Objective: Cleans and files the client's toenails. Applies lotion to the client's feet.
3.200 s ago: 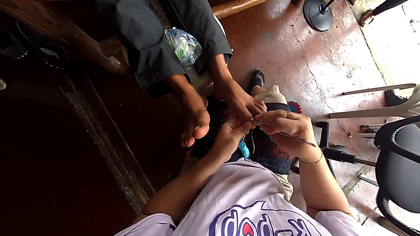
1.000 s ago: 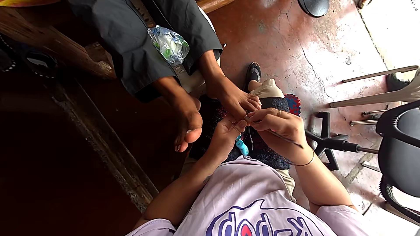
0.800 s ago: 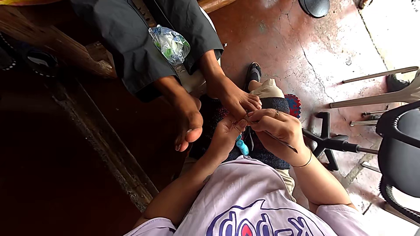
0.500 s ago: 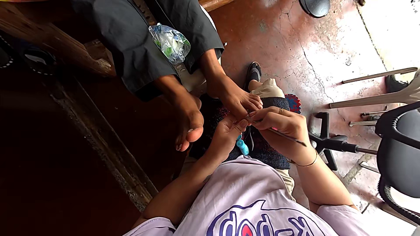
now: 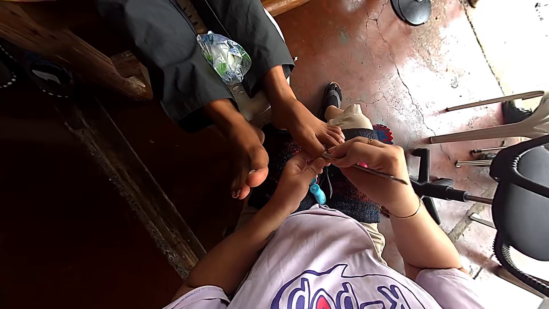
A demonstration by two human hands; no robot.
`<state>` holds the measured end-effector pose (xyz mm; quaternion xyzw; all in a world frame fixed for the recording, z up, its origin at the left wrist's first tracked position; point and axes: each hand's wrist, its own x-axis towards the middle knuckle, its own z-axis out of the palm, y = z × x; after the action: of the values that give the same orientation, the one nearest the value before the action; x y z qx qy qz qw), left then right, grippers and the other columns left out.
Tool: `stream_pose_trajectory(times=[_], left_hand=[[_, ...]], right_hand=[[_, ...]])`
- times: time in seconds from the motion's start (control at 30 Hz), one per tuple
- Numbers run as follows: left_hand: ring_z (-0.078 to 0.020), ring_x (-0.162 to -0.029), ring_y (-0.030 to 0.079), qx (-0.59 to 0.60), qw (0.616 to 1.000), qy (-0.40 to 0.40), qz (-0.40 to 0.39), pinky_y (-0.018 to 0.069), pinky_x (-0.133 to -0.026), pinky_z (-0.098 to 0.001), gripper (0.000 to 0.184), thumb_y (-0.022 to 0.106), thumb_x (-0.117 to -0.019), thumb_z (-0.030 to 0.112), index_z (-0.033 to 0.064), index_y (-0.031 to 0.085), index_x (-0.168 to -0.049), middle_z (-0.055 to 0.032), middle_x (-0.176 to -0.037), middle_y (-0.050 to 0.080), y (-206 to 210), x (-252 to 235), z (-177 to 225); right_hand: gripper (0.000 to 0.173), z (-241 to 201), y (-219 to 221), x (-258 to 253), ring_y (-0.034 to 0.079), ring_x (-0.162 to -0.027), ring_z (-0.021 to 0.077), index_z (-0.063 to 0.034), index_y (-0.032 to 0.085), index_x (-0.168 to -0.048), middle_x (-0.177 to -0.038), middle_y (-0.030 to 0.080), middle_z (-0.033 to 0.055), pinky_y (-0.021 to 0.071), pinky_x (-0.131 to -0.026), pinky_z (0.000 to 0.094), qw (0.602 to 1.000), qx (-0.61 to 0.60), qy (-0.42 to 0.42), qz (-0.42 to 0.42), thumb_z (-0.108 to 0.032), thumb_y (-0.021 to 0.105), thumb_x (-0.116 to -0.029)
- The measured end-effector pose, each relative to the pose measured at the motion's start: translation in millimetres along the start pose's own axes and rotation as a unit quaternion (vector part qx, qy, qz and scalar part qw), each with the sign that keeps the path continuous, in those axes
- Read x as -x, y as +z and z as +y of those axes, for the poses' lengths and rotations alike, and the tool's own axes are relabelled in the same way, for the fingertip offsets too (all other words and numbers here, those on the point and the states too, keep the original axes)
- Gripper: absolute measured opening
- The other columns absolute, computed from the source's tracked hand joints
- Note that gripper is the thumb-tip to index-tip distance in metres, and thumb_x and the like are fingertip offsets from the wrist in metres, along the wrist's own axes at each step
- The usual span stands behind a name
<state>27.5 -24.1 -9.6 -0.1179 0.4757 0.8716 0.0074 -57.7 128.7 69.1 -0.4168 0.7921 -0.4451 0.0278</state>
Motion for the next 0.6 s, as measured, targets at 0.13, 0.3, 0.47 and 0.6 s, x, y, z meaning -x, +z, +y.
stream_pose_trajectory(times=[0.13,0.3,0.47,0.6], left_hand=[[-0.0020,-0.082,0.062,0.001,1.000,0.000,-0.001,0.0529,-0.079,-0.0180,0.018,0.053,-0.1005,0.002,0.0102,0.066,-0.109,0.0048,-0.091,0.068,-0.9,-0.3,-0.3],[-0.0024,-0.081,0.062,0.006,1.000,-0.002,-0.002,0.0527,-0.079,-0.0180,0.017,0.054,-0.1006,0.002,0.0099,0.066,-0.109,0.0043,-0.090,0.068,-0.6,0.6,0.5],[-0.0019,-0.080,0.062,0.002,1.000,-0.001,-0.004,0.0528,-0.078,-0.0176,0.018,0.054,-0.1005,0.003,0.0102,0.066,-0.111,0.0047,-0.091,0.068,-0.3,1.7,-0.4],[-0.0029,-0.082,0.063,0.019,1.000,-0.008,-0.003,0.0541,-0.080,-0.0197,0.017,0.056,-0.1005,0.006,0.0120,0.066,-0.112,0.0048,-0.094,0.069,-2.3,1.8,-2.7]], right_hand=[[0.013,-2.5,3.2,-1.1,0.072,-0.088,0.0107,-0.0038,0.071,-0.075,-0.089,0.075,0.0070,0.0590,-0.075,0.0248,1.000,0.018,-0.002,0.008,0.006,0.067,-0.0829],[0.012,-3.6,-2.7,-2.6,0.072,-0.089,0.0095,-0.0038,0.072,-0.076,-0.089,0.075,0.0058,0.0605,-0.077,0.0239,1.000,0.000,0.018,-0.005,0.006,0.069,-0.0824],[0.013,-5.4,1.0,-0.9,0.072,-0.089,0.0095,-0.0051,0.072,-0.077,-0.090,0.075,0.0057,0.0594,-0.075,0.0239,1.000,0.025,0.011,-0.006,0.004,0.068,-0.0845],[0.014,-9.6,3.6,-1.8,0.072,-0.088,0.0101,-0.0053,0.071,-0.075,-0.088,0.075,0.0062,0.0588,-0.075,0.0246,0.999,0.037,0.009,0.003,0.005,0.067,-0.0838]])
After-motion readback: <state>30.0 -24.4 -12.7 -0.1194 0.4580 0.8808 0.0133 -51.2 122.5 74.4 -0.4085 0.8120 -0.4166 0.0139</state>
